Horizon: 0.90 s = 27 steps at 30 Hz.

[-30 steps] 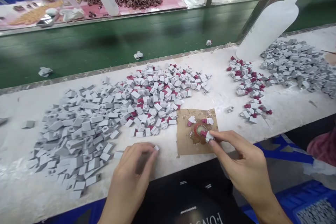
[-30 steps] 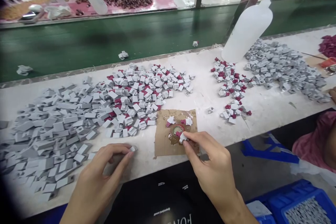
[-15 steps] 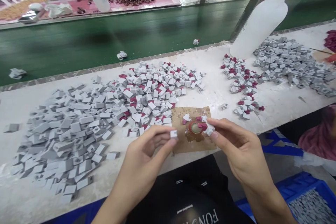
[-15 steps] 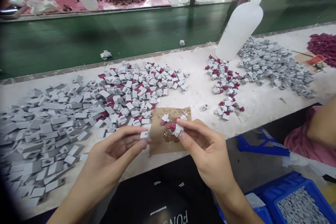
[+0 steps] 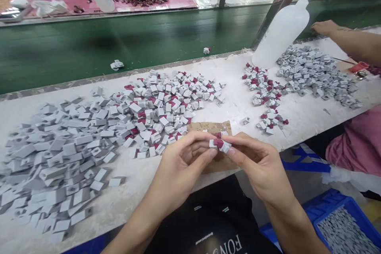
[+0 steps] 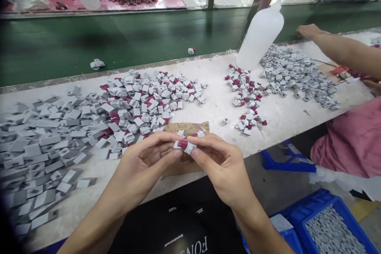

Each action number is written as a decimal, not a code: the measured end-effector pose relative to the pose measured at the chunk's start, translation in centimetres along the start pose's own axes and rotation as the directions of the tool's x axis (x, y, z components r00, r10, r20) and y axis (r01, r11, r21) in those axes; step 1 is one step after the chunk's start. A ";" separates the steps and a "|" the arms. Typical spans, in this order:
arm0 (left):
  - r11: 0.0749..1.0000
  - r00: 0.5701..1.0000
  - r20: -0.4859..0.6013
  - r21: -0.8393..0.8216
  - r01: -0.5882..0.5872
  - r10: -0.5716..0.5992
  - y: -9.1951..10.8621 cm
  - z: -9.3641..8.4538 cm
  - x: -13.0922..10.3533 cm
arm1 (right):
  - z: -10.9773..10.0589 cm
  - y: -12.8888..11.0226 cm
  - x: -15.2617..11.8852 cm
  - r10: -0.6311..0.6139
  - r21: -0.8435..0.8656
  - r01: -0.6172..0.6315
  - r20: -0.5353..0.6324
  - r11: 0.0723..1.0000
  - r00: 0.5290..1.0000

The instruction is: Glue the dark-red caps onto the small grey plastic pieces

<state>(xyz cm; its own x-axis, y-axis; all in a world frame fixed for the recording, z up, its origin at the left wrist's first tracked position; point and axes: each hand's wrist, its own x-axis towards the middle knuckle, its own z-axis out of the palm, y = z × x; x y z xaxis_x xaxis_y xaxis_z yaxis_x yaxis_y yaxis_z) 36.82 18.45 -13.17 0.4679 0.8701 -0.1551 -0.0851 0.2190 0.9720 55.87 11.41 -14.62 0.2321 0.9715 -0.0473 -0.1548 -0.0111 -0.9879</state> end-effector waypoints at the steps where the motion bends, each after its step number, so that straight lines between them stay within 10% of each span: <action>1: 0.999 1.000 0.005 0.033 -0.009 0.009 0.2 0.0 0.0 | 0.0 -0.3 0.1 -0.001 -0.016 0.001 0.013 1.000 1.000; 18: 0.875 0.982 0.069 0.445 -0.189 0.177 6.6 -4.9 3.8 | 2.5 -4.3 8.4 -0.031 -0.074 0.055 0.297 0.996 0.955; 21: 0.836 0.991 0.008 0.537 -0.118 0.134 7.3 -6.7 6.9 | 2.5 -4.6 13.3 0.031 -0.242 0.065 0.372 0.968 0.928; 27: 0.727 0.932 -0.335 0.673 0.137 0.136 8.7 -10.7 19.3 | 5.7 -3.1 28.7 -0.105 -0.723 0.147 0.103 0.675 0.989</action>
<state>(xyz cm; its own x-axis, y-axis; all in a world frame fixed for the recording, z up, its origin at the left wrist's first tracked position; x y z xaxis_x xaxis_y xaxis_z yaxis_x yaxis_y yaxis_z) 35.70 41.87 -9.63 0.1295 0.9890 -0.0720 0.5943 -0.0193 0.8040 57.52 40.67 -12.11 0.1471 0.9865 0.0721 0.6237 -0.0360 -0.7808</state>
